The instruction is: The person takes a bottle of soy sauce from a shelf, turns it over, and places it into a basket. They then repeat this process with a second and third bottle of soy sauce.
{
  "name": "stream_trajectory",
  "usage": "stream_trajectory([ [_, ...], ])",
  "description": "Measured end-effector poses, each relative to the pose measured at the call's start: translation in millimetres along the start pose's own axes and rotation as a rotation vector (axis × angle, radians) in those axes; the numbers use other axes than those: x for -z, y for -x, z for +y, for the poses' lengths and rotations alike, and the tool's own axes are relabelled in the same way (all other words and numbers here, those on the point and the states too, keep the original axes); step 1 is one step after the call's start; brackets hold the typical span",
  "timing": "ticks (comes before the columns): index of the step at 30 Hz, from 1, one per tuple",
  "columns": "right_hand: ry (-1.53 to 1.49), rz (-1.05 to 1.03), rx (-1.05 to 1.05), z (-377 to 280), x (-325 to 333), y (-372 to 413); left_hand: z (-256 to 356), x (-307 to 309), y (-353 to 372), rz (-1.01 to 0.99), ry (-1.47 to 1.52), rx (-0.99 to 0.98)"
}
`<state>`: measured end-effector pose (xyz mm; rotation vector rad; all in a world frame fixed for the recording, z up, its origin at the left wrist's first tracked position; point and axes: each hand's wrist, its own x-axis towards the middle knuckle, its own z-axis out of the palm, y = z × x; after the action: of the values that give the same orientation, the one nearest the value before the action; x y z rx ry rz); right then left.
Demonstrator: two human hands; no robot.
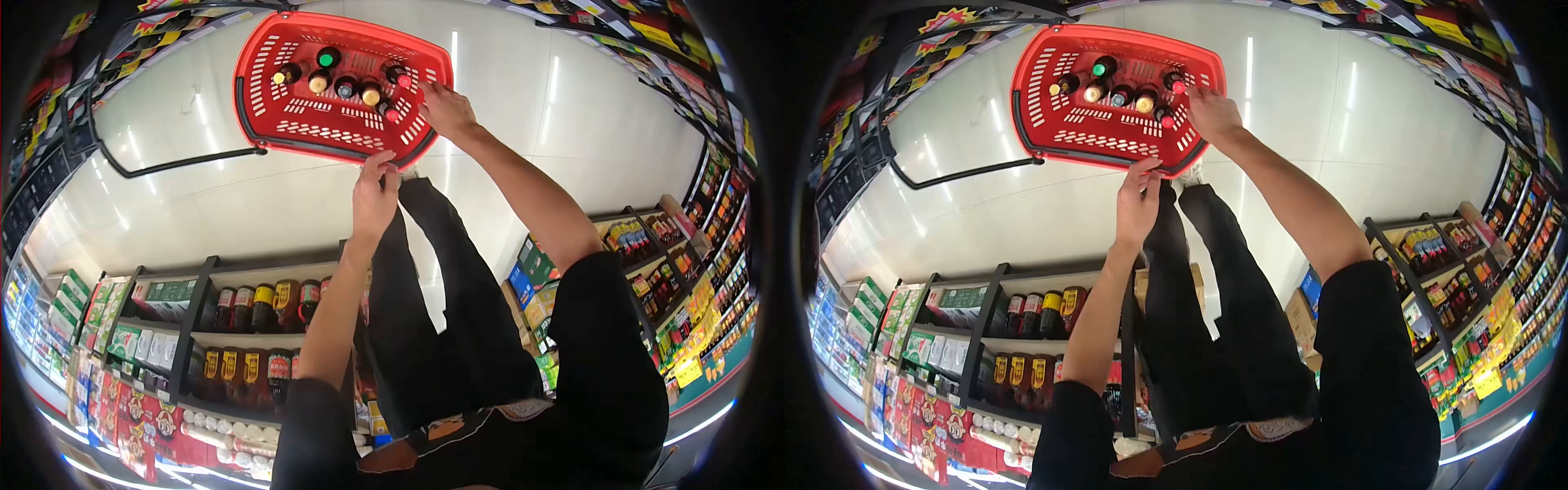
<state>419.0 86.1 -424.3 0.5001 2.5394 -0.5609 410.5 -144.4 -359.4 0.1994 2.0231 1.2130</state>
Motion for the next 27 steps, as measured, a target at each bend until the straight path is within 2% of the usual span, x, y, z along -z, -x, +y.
stream_trajectory([
  [1, -0.002, 0.007, 0.001, -1, 11, 17, 7, 4, 7, -0.009, 0.026, -0.013],
  [4, -0.338, -0.195, -0.138, -4, 42, 80, 37, 20, 47, -0.073, 0.146, 0.068],
  [5, -0.351, -0.199, -0.133, -5, 49, 105, 48, 23, 62, -0.068, 0.119, 0.055],
  [9, -0.579, -0.066, -0.151, -30, 110, 200, 139, 46, 125, -0.135, 0.171, 0.026],
  [10, -0.725, -0.023, -0.140, -39, 131, 225, 159, 50, 143, -0.154, 0.208, 0.028],
  [12, -0.929, 0.106, -0.083, -56, 173, 282, 205, 64, 183, -0.171, 0.164, -0.027],
  [15, -1.056, 0.140, -0.037, -65, 195, 325, 250, 78, 206, -0.172, 0.051, -0.101],
  [17, -1.034, 0.149, 0.001, -74, 216, 347, 269, 83, 218, -0.108, -0.072, -0.226],
  [21, -1.044, 0.131, 0.002, -94, 252, 378, 309, 90, 244, -0.087, -0.001, -0.272],
  [27, -1.072, 0.269, 0.078, -119, 278, 404, 347, 99, 276, -0.109, 0.068, -0.347],
])
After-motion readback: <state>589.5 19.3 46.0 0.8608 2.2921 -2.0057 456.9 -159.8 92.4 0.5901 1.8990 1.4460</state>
